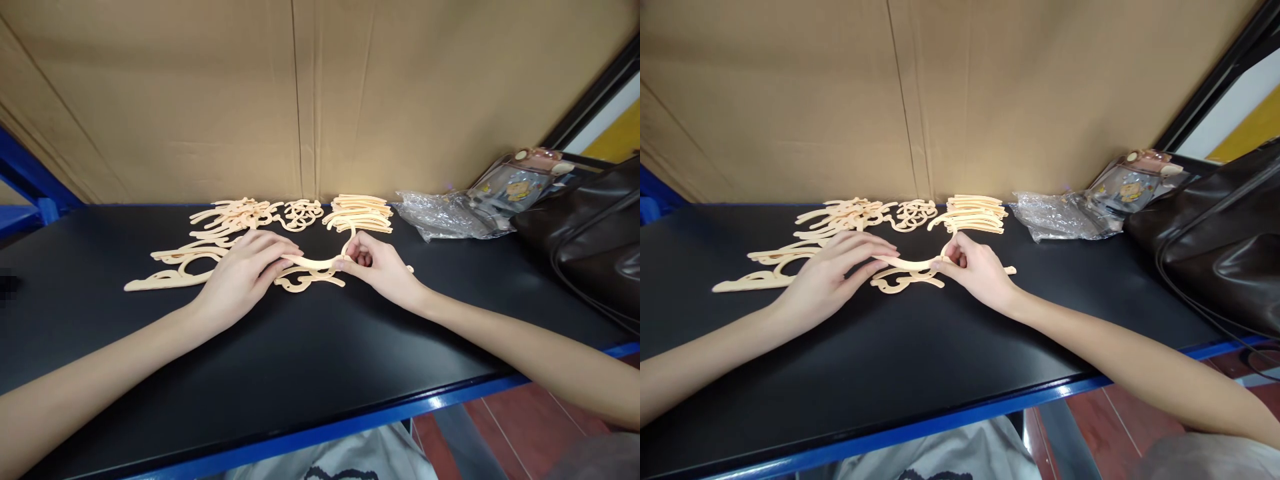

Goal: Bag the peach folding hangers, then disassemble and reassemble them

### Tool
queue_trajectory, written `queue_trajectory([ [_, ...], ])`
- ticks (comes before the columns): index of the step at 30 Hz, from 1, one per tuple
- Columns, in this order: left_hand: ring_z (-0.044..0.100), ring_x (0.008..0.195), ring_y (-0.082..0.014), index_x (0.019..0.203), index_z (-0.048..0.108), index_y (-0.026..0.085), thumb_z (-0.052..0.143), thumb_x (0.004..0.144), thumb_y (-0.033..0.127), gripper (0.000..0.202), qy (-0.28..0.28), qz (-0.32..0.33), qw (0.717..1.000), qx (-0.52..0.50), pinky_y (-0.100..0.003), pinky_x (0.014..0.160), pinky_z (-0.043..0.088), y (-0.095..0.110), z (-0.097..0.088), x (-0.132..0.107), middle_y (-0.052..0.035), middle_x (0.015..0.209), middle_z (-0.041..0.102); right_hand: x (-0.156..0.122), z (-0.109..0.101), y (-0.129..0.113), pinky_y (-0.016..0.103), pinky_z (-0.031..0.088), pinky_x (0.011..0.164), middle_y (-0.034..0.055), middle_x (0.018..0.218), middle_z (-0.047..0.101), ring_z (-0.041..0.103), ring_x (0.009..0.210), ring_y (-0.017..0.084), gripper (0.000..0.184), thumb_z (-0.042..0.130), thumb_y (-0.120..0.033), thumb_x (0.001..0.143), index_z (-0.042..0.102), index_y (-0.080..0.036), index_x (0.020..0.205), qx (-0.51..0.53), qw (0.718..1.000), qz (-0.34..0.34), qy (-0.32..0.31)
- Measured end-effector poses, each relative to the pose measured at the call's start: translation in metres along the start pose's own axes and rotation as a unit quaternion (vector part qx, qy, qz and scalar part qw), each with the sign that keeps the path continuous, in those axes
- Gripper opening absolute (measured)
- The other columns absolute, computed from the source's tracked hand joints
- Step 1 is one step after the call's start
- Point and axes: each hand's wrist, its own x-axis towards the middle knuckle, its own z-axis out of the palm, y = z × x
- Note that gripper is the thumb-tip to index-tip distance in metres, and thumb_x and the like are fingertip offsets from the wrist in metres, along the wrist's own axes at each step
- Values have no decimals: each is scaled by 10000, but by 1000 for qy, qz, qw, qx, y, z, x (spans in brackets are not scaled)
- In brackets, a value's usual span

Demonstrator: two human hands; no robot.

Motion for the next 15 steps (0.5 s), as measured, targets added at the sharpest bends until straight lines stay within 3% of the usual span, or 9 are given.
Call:
queue_trajectory([
  [4,527,1060,-224,1033,663,220,462,973,293,222,-6,-17,1000,2,-384,925,415,-5,6,-1,-56,1150,624,-4,-3,-12,228,326,543,-45,720,615,530,609,106,291,604,-468,859,540,-204,757,-175,984,2,-30],
  [9,520,1067,-218,1034,660,227,454,978,297,225,-4,-20,1000,-17,-376,927,420,-7,8,0,-51,1158,609,-12,-3,-25,250,245,486,6,792,649,576,633,132,302,547,-444,908,569,-175,773,-381,922,-66,6],
  [12,525,1067,-201,1074,640,231,446,985,278,219,-16,5,999,-40,-353,923,425,-5,7,-1,-46,1144,608,-17,-2,-27,259,254,473,26,834,656,597,668,143,278,538,-426,921,591,-162,850,-407,901,-147,17],
  [15,521,1067,-188,1123,621,232,452,984,251,220,-37,44,997,-56,-328,914,431,3,6,-3,-43,1127,613,-20,-1,-29,257,341,528,46,912,670,619,732,152,321,516,-464,930,594,-153,955,-378,892,-249,-13],
])
